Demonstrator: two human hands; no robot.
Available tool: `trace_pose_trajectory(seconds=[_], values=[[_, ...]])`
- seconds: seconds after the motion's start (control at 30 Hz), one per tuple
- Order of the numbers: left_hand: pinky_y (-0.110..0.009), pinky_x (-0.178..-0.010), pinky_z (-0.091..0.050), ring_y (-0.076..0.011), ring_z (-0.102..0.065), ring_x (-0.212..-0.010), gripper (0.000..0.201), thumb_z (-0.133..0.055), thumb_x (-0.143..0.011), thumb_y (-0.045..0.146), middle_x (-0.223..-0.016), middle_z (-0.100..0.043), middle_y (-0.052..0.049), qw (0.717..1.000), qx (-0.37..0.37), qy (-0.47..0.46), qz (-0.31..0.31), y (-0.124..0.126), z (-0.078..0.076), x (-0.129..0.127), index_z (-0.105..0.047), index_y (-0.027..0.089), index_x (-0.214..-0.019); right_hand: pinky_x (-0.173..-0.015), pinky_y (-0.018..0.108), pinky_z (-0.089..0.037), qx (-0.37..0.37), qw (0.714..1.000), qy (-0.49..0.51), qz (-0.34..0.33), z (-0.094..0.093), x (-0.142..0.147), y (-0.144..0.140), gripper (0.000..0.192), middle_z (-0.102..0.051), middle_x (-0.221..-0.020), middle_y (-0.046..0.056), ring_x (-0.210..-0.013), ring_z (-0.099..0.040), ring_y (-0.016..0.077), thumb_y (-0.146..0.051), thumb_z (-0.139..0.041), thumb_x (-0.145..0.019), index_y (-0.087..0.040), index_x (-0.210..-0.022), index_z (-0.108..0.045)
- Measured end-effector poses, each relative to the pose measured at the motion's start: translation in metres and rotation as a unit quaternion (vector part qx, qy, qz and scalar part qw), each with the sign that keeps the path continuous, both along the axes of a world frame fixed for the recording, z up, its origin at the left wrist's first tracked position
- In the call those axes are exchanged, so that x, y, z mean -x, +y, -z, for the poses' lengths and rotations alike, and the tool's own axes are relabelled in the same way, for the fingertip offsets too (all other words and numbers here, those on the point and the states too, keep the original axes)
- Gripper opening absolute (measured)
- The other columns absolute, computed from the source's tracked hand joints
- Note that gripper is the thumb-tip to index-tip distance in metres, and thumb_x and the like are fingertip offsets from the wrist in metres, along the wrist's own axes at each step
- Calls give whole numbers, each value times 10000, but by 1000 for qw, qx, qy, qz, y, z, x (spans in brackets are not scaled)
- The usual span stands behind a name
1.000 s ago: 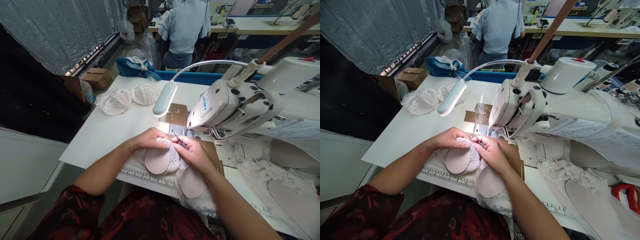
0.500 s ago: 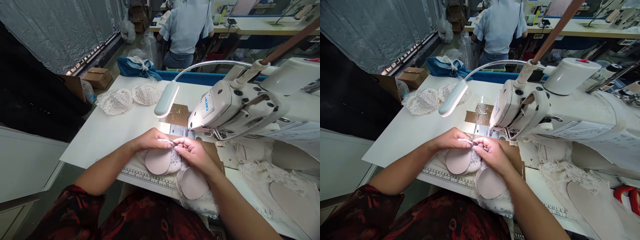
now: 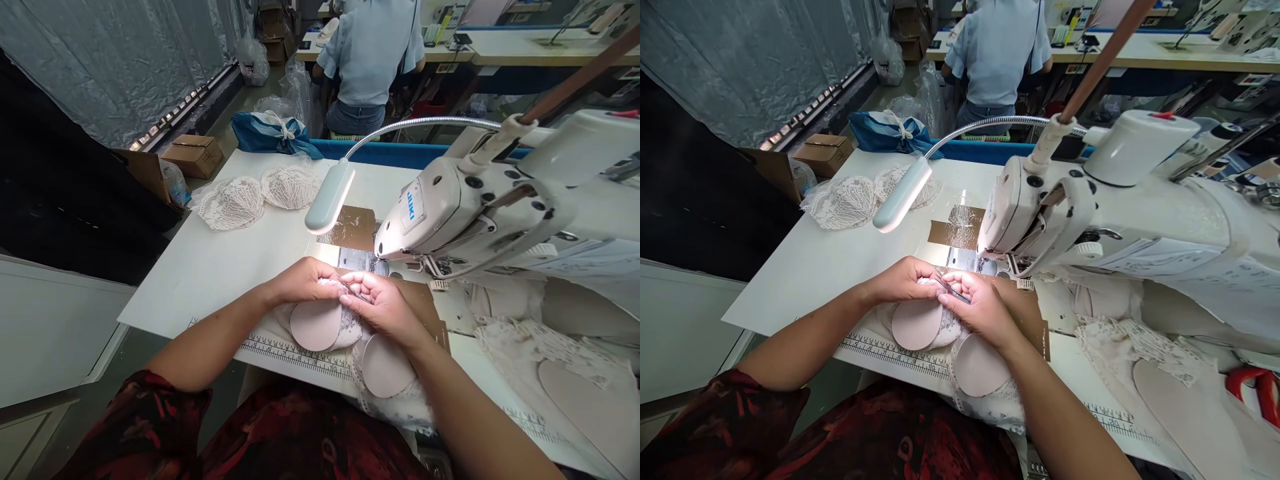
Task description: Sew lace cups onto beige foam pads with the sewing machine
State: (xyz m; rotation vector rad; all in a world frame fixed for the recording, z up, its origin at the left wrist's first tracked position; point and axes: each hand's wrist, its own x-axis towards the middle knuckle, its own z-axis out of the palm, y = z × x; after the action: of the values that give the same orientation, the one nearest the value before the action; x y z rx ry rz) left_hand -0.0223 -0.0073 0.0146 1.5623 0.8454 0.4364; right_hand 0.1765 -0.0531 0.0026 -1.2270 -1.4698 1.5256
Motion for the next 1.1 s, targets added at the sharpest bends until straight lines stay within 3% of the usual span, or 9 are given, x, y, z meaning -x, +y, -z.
trace_pose_trajectory(seconds=[0.1,0.23,0.5,0.63,0.77,0.83,0.97,1.03,1.1], values=[[-212,-672,-444,-150,-593,-811,247,-688,-765,352,-870,-673,-30,1000,0,4,24,3,-2,5,-705,137,-885,-685,320,-519,-5,999,-37,7,0,-3,-1,218,-661,-850,32,-773,-618,177,-392,-646,-803,-204,-909,-617],[-227,-685,-448,-155,-592,-804,247,-683,-761,339,-853,-664,-39,1000,15,17,11,7,-2,12,-693,123,-879,-584,282,-464,-21,997,-73,5,3,-7,0,185,-599,-732,-1,-657,-548,146,-387,-625,-812,-205,-820,-595],[-218,-625,-404,-120,-526,-704,293,-660,-784,396,-741,-593,-15,999,30,14,26,5,-3,9,-674,107,-826,-650,283,-454,-34,998,-56,18,3,-3,2,206,-588,-812,15,-739,-540,156,-384,-630,-801,-200,-879,-580],[-210,-568,-362,-100,-481,-634,296,-644,-788,403,-686,-549,-1,999,28,23,31,11,-2,18,-657,108,-782,-625,270,-416,-67,991,-108,51,5,-7,2,150,-538,-742,-11,-686,-502,141,-348,-596,-819,-210,-806,-538],[-199,-499,-320,-83,-439,-548,249,-642,-768,373,-623,-516,19,996,19,86,-7,19,3,30,-639,124,-758,-635,276,-411,-116,977,-170,47,2,-16,4,141,-551,-737,-9,-695,-512,151,-337,-565,-823,-217,-766,-520],[-202,-490,-318,-85,-432,-526,195,-617,-774,330,-590,-492,28,989,-28,136,-46,19,1,31,-622,139,-734,-641,283,-415,-128,967,-219,34,-5,-23,4,118,-603,-757,-1,-715,-547,169,-331,-554,-823,-225,-771,-551],[-246,-618,-420,-144,-544,-704,147,-542,-820,262,-773,-596,-24,940,-237,211,-125,4,-10,14,-647,161,-796,-633,296,-421,-111,942,-317,-10,-18,-37,3,162,-697,-796,-6,-723,-611,203,-355,-518,-848,-264,-805,-645],[-284,-739,-460,-184,-578,-863,196,-516,-861,274,-950,-627,-65,924,-307,207,-92,-9,-16,0,-655,156,-933,-651,303,-432,-123,935,-331,-35,-21,-43,1,201,-722,-897,-2,-777,-628,216,-356,-494,-866,-273,-817,-671],[-327,-835,-468,-223,-576,-976,274,-495,-895,317,-1065,-617,-102,916,-344,208,-10,-20,-17,-14,-635,140,-1050,-698,312,-442,-156,928,-333,-56,-18,-47,0,217,-716,-1022,15,-866,-629,227,-334,-481,-876,-267,-841,-685]])
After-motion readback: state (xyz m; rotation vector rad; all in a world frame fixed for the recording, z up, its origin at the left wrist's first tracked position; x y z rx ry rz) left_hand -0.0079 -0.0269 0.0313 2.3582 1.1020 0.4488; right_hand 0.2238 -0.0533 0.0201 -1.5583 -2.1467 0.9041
